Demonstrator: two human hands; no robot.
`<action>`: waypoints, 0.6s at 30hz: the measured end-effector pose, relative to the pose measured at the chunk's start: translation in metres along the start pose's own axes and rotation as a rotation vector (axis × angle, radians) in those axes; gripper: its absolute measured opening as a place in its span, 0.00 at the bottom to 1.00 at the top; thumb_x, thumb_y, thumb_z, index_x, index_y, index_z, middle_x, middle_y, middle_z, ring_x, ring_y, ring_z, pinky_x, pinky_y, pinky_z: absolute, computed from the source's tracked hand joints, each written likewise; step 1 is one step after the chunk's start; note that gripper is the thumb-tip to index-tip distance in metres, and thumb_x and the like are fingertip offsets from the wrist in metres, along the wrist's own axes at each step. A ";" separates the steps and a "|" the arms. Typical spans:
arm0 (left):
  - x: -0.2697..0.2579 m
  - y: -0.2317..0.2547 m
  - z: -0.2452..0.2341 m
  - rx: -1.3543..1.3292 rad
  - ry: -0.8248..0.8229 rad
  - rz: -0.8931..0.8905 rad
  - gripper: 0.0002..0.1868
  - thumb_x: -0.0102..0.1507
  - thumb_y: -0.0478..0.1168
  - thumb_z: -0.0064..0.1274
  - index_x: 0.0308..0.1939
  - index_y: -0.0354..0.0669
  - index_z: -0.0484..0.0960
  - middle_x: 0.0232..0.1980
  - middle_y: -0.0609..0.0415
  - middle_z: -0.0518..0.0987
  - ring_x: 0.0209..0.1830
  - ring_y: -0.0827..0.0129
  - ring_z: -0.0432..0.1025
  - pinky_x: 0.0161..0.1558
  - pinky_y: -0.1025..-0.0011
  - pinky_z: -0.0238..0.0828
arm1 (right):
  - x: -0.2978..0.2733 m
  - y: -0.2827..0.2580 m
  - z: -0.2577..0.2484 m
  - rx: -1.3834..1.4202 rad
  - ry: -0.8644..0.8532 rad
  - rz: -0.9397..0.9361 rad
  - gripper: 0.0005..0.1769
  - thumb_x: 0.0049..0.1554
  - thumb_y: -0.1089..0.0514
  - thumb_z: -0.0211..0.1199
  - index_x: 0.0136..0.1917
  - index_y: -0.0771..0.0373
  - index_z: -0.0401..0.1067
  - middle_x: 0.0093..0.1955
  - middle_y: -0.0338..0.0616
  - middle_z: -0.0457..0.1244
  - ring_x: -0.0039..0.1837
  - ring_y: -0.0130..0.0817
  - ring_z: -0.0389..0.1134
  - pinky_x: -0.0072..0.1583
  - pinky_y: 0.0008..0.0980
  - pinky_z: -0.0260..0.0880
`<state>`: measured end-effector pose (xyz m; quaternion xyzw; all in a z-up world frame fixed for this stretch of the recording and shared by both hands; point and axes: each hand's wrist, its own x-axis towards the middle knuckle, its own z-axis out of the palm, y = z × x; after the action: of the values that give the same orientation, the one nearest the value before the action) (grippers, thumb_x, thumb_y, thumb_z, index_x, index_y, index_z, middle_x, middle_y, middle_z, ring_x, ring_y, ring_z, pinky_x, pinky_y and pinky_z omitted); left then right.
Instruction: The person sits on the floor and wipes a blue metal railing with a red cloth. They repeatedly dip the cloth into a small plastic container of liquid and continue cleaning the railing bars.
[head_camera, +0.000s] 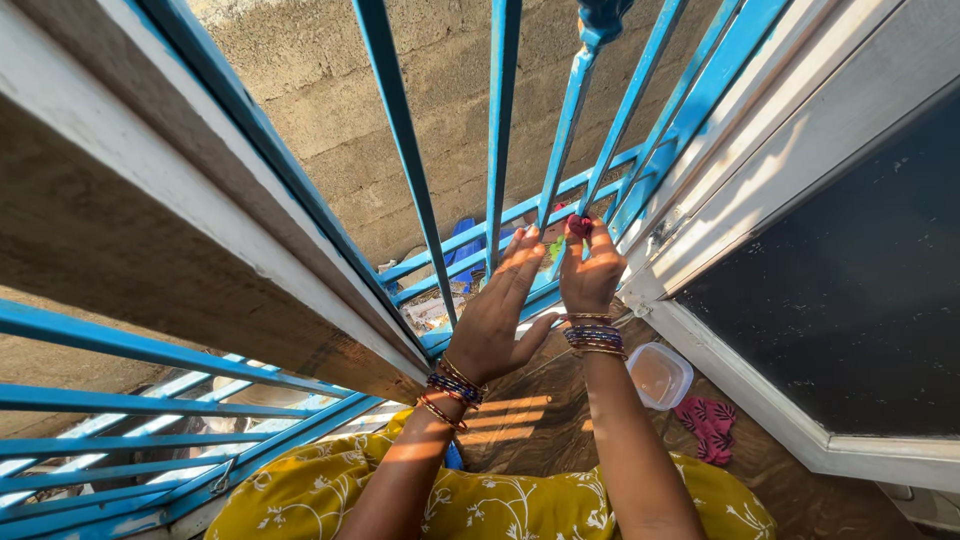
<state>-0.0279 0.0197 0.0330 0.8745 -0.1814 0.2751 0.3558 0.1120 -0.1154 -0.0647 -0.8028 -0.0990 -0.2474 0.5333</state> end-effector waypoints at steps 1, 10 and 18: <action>0.001 -0.002 0.002 0.017 -0.020 0.002 0.43 0.67 0.50 0.55 0.77 0.28 0.56 0.81 0.33 0.57 0.84 0.45 0.51 0.78 0.56 0.56 | -0.003 0.003 0.002 0.019 -0.005 -0.085 0.12 0.64 0.55 0.61 0.54 0.66 0.75 0.47 0.54 0.71 0.48 0.51 0.74 0.51 0.46 0.72; 0.001 0.002 0.012 0.035 -0.115 -0.062 0.50 0.67 0.64 0.49 0.77 0.25 0.55 0.81 0.30 0.56 0.85 0.48 0.49 0.78 0.56 0.53 | -0.050 0.062 0.014 -0.118 -0.086 -0.047 0.17 0.59 0.59 0.62 0.61 0.65 0.73 0.51 0.57 0.69 0.51 0.55 0.72 0.53 0.47 0.71; 0.014 -0.012 0.009 -0.106 -0.179 -0.130 0.49 0.68 0.65 0.46 0.78 0.28 0.57 0.83 0.33 0.55 0.87 0.48 0.44 0.80 0.56 0.48 | 0.006 0.009 0.010 0.105 0.029 -0.013 0.14 0.64 0.54 0.62 0.56 0.68 0.74 0.47 0.53 0.70 0.49 0.52 0.73 0.52 0.42 0.71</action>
<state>-0.0076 0.0194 0.0301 0.8855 -0.1697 0.1622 0.4009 0.1242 -0.1108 -0.0720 -0.7695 -0.1094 -0.2569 0.5743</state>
